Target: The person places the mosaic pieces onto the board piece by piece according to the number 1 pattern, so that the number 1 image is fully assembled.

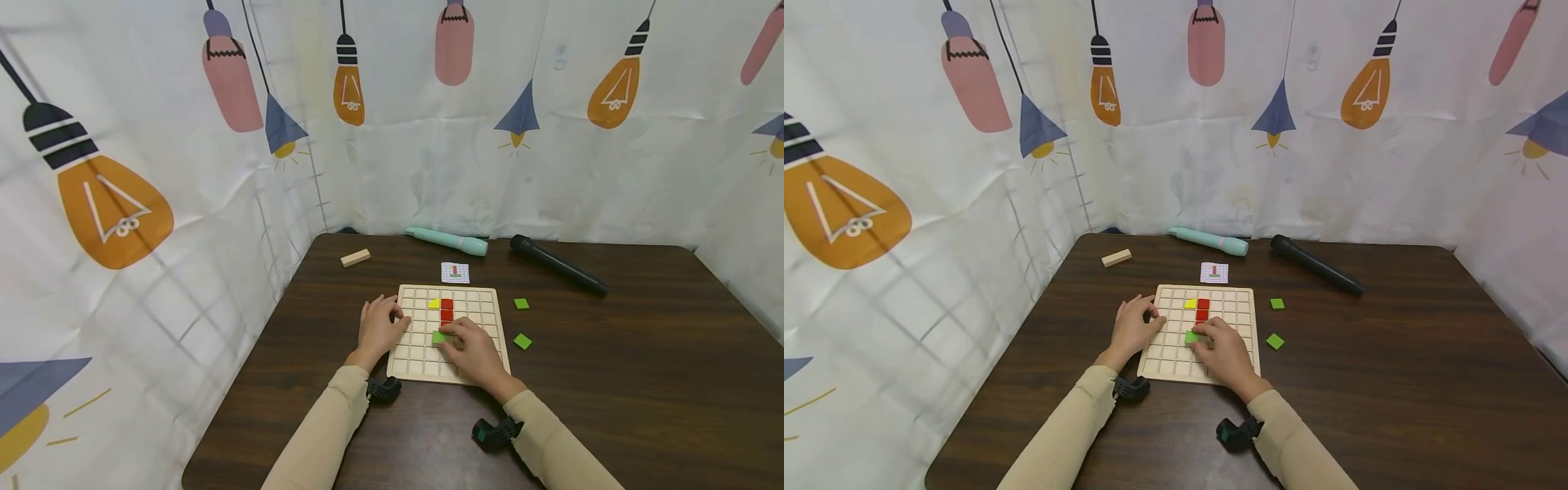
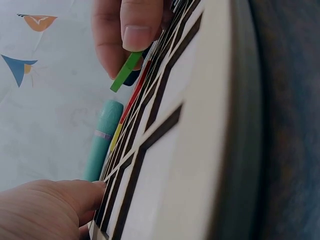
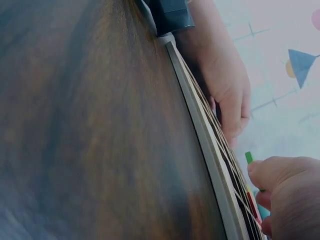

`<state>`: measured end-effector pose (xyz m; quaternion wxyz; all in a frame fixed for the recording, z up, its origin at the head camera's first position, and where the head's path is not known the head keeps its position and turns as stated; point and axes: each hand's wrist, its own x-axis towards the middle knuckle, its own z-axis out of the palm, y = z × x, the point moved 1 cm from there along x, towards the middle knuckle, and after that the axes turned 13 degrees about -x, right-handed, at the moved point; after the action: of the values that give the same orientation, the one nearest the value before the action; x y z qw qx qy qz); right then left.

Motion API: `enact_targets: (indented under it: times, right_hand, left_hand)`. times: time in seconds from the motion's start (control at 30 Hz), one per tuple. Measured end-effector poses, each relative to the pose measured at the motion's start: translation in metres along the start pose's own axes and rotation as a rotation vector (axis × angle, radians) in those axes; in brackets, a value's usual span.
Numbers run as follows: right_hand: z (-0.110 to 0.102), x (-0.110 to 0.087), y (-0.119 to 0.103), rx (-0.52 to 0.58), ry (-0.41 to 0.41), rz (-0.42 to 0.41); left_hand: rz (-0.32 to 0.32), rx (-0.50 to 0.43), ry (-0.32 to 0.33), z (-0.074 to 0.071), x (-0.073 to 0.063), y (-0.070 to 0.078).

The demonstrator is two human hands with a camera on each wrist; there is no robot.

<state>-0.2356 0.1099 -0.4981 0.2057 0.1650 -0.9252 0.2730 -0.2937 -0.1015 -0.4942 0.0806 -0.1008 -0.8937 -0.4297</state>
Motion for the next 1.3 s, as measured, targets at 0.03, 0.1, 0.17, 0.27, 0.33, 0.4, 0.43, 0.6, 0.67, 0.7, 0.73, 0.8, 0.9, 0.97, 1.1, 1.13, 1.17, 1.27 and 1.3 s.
enact_targets:
  times: [0.03,0.1,0.17,0.27,0.33,0.4,0.43,0.6,0.67,0.7,0.73,0.8,0.9,0.97,1.1,1.13,1.17,1.27,1.3]
  right_hand:
    - [0.000,0.000,0.000,-0.008,-0.009,0.000]
    - [0.001,0.000,-0.002,-0.026,-0.023,-0.006]
    - [0.002,0.000,-0.003,-0.043,-0.028,-0.011]
    - [0.004,0.000,-0.005,-0.054,-0.018,-0.015]
    - [0.006,0.001,-0.007,-0.056,-0.016,-0.007]
    - [0.007,0.001,-0.009,-0.057,-0.018,0.004]
    - [0.007,0.002,-0.010,-0.062,-0.019,0.010]
    - [0.009,0.002,-0.013,-0.085,-0.018,0.032]
    - [0.009,0.002,-0.014,-0.094,-0.018,0.039]
    - [0.009,0.002,-0.014,-0.097,-0.018,0.042]
    - [0.010,0.002,-0.014,-0.100,-0.017,0.045]
    - [0.010,0.002,-0.014,-0.103,-0.018,0.049]
    - [0.010,0.001,-0.014,-0.100,-0.015,0.050]
    - [0.010,0.001,-0.015,-0.100,-0.010,0.045]
    - [0.010,0.002,-0.015,-0.113,-0.003,0.033]
    - [0.010,0.003,-0.015,-0.117,-0.001,0.032]
    - [0.010,0.003,-0.015,-0.122,0.000,0.031]
    - [0.010,0.004,-0.015,-0.126,0.002,0.035]
    - [0.010,0.004,-0.015,-0.128,0.006,0.033]
  left_hand:
    - [-0.001,0.003,-0.001,0.000,0.000,0.000]
    - [-0.001,0.008,-0.001,-0.001,0.000,0.001]
    - [-0.006,0.013,-0.004,-0.001,0.000,0.001]
    - [-0.012,0.015,-0.006,0.000,0.000,0.001]
    - [-0.013,0.015,-0.006,0.000,0.000,0.001]
    - [-0.012,0.017,-0.006,0.000,0.000,0.001]
    - [-0.011,0.019,-0.006,0.000,0.001,0.000]
    - [-0.011,0.021,-0.006,0.001,0.001,-0.001]
    - [-0.012,0.019,-0.006,0.001,0.001,-0.002]
    - [-0.013,0.018,-0.007,0.001,0.001,-0.002]
    - [-0.013,0.018,-0.007,0.001,0.001,-0.002]
    - [-0.014,0.018,-0.008,0.001,0.001,-0.002]
    - [-0.013,0.018,-0.009,0.001,0.001,-0.002]
    - [-0.013,0.019,-0.012,0.001,0.000,-0.002]
    - [-0.015,0.018,-0.014,0.001,0.001,0.000]
    - [-0.012,0.016,-0.014,0.000,0.001,0.000]
    - [-0.012,0.017,-0.013,0.000,0.001,0.000]
    - [-0.012,0.021,-0.015,0.000,0.001,0.000]
    - [-0.011,0.022,-0.016,0.000,0.002,0.000]
